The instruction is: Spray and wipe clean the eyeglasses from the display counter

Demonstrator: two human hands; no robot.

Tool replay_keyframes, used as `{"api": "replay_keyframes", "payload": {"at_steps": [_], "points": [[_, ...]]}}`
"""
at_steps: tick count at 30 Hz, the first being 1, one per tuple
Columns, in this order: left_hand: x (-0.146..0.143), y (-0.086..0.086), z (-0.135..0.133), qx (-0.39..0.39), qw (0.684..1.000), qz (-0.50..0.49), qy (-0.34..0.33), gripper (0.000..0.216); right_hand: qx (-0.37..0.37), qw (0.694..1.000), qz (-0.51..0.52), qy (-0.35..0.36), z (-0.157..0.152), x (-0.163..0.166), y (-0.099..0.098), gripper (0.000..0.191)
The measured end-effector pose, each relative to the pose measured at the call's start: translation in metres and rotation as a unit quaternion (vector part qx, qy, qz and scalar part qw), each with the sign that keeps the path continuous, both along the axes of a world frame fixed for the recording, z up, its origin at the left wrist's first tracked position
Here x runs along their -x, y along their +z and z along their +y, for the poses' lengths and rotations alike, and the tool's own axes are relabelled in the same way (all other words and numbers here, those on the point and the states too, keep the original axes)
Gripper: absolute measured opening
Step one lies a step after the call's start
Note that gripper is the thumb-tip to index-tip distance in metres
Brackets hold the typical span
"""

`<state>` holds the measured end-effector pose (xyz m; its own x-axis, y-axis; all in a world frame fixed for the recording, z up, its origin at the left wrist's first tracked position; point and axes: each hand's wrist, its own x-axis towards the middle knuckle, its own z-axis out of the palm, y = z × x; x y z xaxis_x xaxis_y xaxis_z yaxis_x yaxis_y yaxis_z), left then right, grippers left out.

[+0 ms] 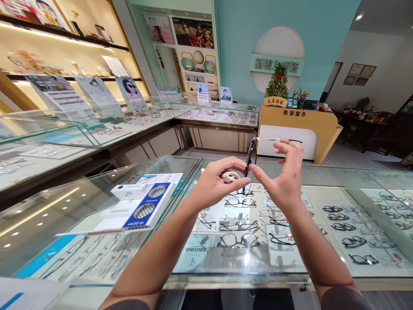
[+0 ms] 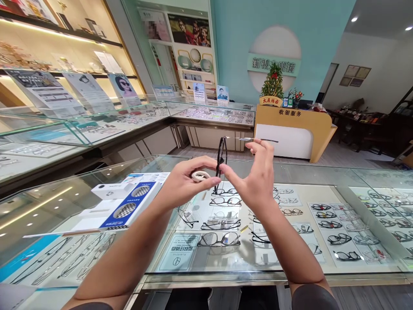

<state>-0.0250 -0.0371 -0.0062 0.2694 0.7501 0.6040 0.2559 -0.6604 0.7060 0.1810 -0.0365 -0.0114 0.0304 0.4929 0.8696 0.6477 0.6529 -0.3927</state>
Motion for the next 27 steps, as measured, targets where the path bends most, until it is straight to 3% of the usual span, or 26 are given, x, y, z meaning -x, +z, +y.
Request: {"api": "replay_keyframes", "payload": {"at_steps": [7, 15, 21, 27], "points": [[0.001, 0.001, -0.001, 0.008, 1.000, -0.004, 0.003, 0.040, 0.009, 1.000, -0.027, 0.001, -0.001, 0.001, -0.001, 0.064], [0.000, 0.002, 0.002, 0.014, 0.996, -0.086, 0.031, 0.044, 0.014, 0.999, -0.035, 0.006, -0.001, -0.001, 0.002, 0.055], [0.003, -0.003, 0.010, 0.009, 0.986, -0.154, 0.067, 0.044, 0.047, 0.996, -0.053, -0.045, -0.004, 0.000, 0.004, 0.048], [0.002, -0.004, 0.010, -0.025, 0.990, -0.116, 0.073, 0.035, 0.127, 0.981, -0.101, -0.109, -0.005, 0.000, 0.005, 0.046]]}}
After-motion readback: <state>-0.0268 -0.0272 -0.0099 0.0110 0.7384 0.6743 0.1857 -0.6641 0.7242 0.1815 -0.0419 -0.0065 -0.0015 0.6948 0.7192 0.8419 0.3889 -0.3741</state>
